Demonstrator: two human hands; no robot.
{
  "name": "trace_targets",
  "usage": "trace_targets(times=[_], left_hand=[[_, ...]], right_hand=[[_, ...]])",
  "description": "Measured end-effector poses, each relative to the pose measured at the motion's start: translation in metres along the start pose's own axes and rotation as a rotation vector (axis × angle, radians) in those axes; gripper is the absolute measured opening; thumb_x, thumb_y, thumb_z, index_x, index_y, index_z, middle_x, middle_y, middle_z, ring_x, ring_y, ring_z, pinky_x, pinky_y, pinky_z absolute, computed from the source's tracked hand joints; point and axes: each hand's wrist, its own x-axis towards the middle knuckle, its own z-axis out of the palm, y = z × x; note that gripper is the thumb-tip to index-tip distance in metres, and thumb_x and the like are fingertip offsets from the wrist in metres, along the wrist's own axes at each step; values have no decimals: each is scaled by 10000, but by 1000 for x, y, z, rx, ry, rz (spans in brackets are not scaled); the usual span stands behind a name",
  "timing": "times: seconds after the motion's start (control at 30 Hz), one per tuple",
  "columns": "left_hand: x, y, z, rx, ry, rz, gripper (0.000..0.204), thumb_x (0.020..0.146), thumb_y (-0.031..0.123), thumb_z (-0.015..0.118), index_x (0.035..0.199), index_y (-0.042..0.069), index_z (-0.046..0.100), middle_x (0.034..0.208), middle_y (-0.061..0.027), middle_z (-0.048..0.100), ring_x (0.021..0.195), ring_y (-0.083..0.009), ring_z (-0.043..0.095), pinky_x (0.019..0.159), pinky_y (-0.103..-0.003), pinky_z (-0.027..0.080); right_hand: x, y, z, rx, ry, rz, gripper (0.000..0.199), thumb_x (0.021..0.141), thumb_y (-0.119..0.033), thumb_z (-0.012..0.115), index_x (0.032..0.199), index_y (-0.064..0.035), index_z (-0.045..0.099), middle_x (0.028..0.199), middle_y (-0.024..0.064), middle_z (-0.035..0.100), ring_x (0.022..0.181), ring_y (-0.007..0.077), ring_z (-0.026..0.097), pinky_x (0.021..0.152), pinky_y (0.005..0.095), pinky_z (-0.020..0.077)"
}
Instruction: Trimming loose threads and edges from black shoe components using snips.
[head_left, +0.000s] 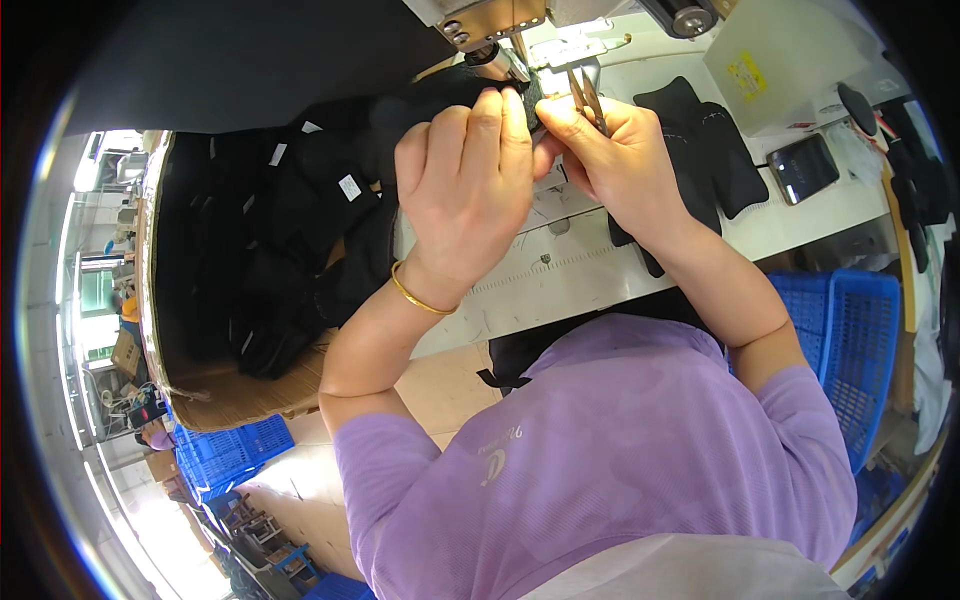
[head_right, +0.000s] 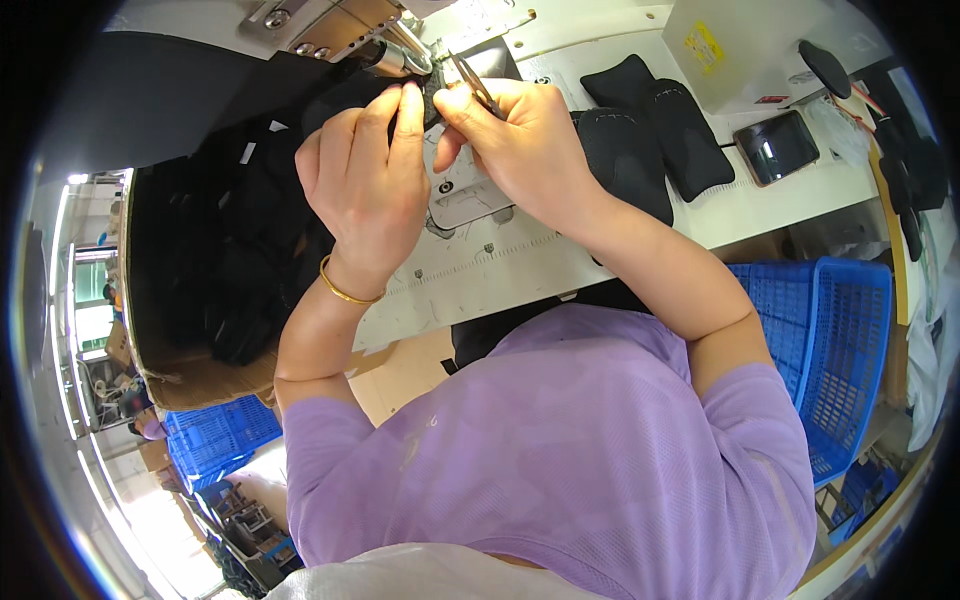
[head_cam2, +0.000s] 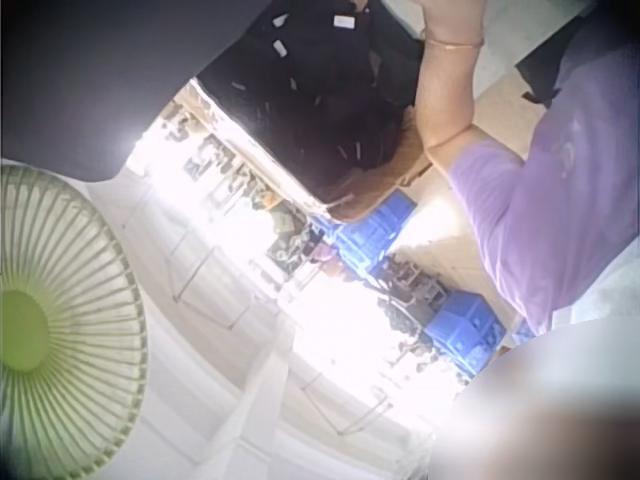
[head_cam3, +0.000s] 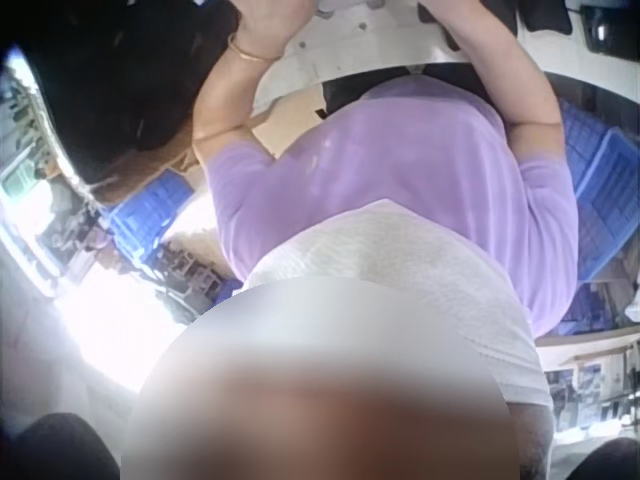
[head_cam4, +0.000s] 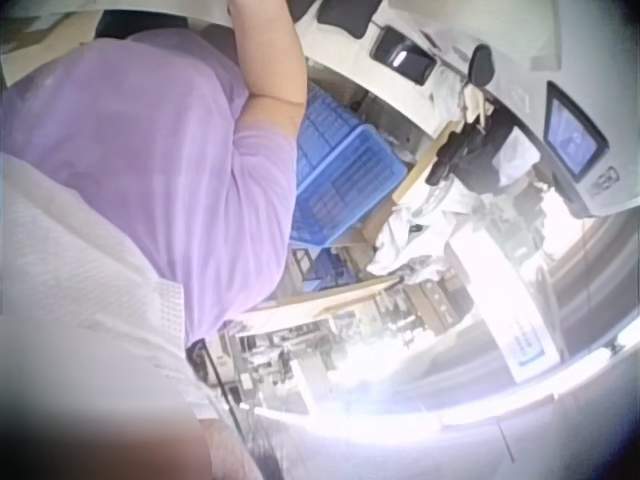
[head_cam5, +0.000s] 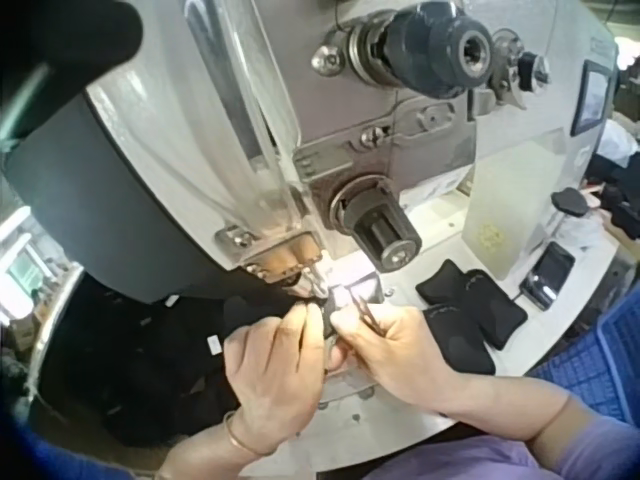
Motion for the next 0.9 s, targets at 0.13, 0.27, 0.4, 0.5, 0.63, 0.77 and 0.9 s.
trace_targets(times=[0.13, 0.27, 0.4, 0.5, 0.63, 0.77, 0.9], left_hand=[[4, 10, -2, 143, -110, -79, 317, 806, 305, 640, 1003, 56, 641, 903, -48, 554, 812, -191, 526, 768, -333, 391], [4, 15, -17, 234, -278, -117, 314, 828, 307, 644, 1025, 74, 571, 851, -53, 494, 798, -206, 515, 705, -339, 403], [2, 22, -34, 78, -242, -80, 208, 803, 107, 664, 969, 8, 586, 889, -99, 540, 818, -242, 555, 673, -346, 467], [2, 27, -35, -144, -71, 15, 164, 795, 44, 640, 939, -17, 592, 931, -132, 576, 846, -262, 586, 712, -359, 515], [5, 27, -25, -185, -27, -10, 196, 745, 14, 627, 933, -30, 589, 947, -157, 586, 852, -272, 595, 725, -356, 539], [6, 20, -12, -149, 4, -19, 241, 679, 4, 650, 907, -21, 577, 926, -136, 569, 836, -259, 585, 713, -349, 535], [8, 15, 0, -175, 28, -30, 259, 654, 10, 660, 893, -9, 563, 929, -126, 556, 836, -253, 579, 691, -342, 528]], right_hand=[[0, 2, 0, 21, -6, 13, 316, 956, -217, 571, 694, -49, 625, 610, 12, 646, 457, 7, 406, 414, 202, 307], [1, 1, 1, 43, 12, 10, 322, 949, -219, 581, 686, -41, 630, 605, 21, 648, 447, 8, 404, 406, 207, 307], [1, 2, -2, 53, -8, 26, 335, 947, -234, 595, 679, -36, 626, 568, 10, 607, 447, 14, 414, 402, 212, 308], [1, 7, -8, 53, 21, 35, 341, 942, -246, 621, 670, -43, 586, 530, -26, 501, 443, 28, 417, 399, 218, 288], [0, 4, -4, 119, 26, 56, 336, 945, -236, 619, 670, -47, 577, 533, -32, 496, 447, 29, 417, 408, 215, 288], [2, 7, -7, 110, -8, 28, 328, 952, -237, 608, 684, -48, 587, 548, -20, 527, 456, 30, 421, 416, 208, 301], [0, 1, -5, 123, 16, 47, 327, 958, -239, 594, 693, -48, 602, 572, 10, 582, 459, 29, 423, 414, 207, 301]])
